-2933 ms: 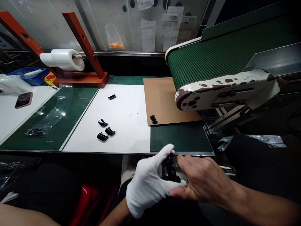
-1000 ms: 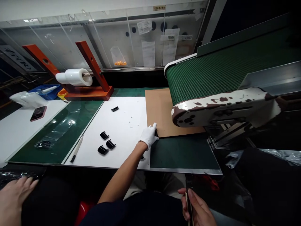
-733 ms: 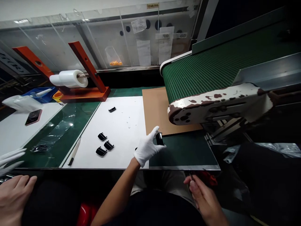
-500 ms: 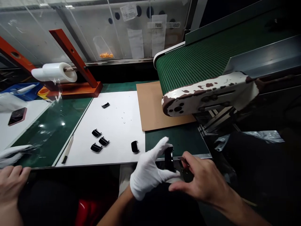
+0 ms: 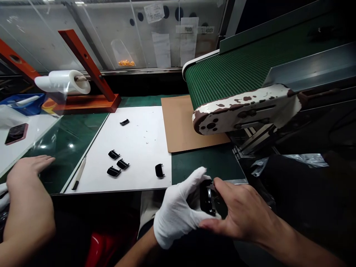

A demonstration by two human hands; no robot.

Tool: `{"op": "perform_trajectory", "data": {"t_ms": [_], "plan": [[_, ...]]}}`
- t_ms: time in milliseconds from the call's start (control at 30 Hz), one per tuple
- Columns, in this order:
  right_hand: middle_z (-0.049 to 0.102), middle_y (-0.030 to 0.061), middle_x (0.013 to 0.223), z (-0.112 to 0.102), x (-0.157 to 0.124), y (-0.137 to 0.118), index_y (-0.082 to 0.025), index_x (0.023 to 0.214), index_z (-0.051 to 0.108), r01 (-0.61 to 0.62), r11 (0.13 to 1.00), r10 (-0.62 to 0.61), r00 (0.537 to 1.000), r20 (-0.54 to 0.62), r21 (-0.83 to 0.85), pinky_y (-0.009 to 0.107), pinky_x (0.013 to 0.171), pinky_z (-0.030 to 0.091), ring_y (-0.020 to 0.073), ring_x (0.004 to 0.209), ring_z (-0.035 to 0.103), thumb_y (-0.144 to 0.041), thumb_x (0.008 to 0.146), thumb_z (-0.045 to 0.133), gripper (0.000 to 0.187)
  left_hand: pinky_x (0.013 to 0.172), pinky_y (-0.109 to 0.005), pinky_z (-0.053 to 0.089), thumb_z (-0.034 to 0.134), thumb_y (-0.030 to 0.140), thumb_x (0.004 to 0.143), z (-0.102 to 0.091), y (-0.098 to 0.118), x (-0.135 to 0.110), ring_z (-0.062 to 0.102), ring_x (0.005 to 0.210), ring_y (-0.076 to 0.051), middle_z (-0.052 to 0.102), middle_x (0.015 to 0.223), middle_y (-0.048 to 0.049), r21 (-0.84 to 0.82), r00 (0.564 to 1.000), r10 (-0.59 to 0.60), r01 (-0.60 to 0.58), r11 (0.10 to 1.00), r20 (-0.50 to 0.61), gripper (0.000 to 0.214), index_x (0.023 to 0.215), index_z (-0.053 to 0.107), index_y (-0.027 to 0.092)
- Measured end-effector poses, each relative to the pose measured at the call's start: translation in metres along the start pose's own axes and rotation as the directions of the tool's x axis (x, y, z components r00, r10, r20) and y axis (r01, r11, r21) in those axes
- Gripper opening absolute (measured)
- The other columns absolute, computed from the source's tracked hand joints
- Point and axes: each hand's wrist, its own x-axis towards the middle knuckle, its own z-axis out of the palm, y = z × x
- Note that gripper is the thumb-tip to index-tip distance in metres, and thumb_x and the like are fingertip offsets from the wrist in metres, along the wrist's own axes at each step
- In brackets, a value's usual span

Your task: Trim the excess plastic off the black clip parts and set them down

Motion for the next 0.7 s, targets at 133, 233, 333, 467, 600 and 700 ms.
{"op": "perform_trajectory", "data": {"t_ms": [133,233,333,467,600,700], "plan": [[0.056,0.0034,0.049,0.004,0.000,-0.002,-0.019,0.072,0.051,0.029,0.998,-0.035,0.995,-0.095,-0.061,0.031,0.043,0.021,0.0210,0.040,0.057,-0.082,0.078,0.015,0.073,0.096,-0.029,0.053,0.089,0.022,0.055,0.000,-0.001,-0.001,0.065,0.104,-0.024,0.068,0.115,-0.0049,0.050,1.000,-0.004,0.005,0.999,-0.021,0.087,0.134,0.051,0.020],[0.056,0.0038,0.049,0.009,0.001,-0.003,-0.018,0.070,0.053,0.051,0.996,-0.061,0.988,-0.144,-0.077,0.030,0.043,0.020,0.0187,0.039,0.055,-0.081,0.080,0.012,0.075,0.095,-0.030,0.054,0.088,0.022,0.056,0.000,-0.001,-0.004,0.066,0.102,-0.024,0.069,0.114,-0.0048,0.106,0.999,-0.012,0.015,0.994,-0.035,0.085,0.133,0.051,0.020],[0.056,0.0041,0.048,0.012,0.002,-0.002,-0.018,0.068,0.054,0.069,0.996,-0.079,0.984,-0.162,-0.063,0.030,0.043,0.020,0.0170,0.037,0.053,-0.079,0.081,0.011,0.076,0.095,-0.031,0.053,0.086,0.024,0.059,0.000,-0.003,-0.006,0.067,0.102,-0.024,0.068,0.115,-0.0054,0.144,0.999,-0.009,0.016,0.989,-0.045,0.082,0.133,0.052,0.019],[0.057,0.0046,0.048,0.016,0.001,0.000,-0.017,0.067,0.055,0.088,0.995,-0.092,0.985,-0.143,-0.038,0.030,0.043,0.022,0.0172,0.038,0.054,-0.079,0.081,0.011,0.077,0.094,-0.030,0.054,0.084,0.023,0.060,0.001,-0.008,-0.008,0.067,0.100,-0.023,0.069,0.115,-0.0060,0.200,0.999,0.004,0.007,0.980,-0.054,0.079,0.132,0.053,0.018],[0.057,0.0047,0.050,0.020,0.000,0.002,-0.016,0.067,0.056,0.103,0.994,-0.107,0.986,-0.126,-0.038,0.030,0.043,0.024,0.0176,0.040,0.056,-0.076,0.084,0.009,0.079,0.095,-0.031,0.054,0.085,0.025,0.061,0.001,-0.011,-0.009,0.067,0.102,-0.024,0.068,0.116,-0.0066,0.202,0.999,0.000,0.010,0.979,-0.053,0.078,0.132,0.053,0.017],[0.058,0.0049,0.051,0.023,-0.001,0.002,-0.014,0.068,0.058,0.127,0.990,-0.134,0.980,-0.145,-0.053,0.030,0.043,0.025,0.0175,0.042,0.058,-0.072,0.088,0.010,0.078,0.097,-0.031,0.053,0.085,0.026,0.060,0.000,-0.013,-0.009,0.066,0.105,-0.025,0.068,0.118,-0.0071,0.181,0.998,-0.018,0.029,0.983,-0.063,0.078,0.131,0.054,0.017]]}}
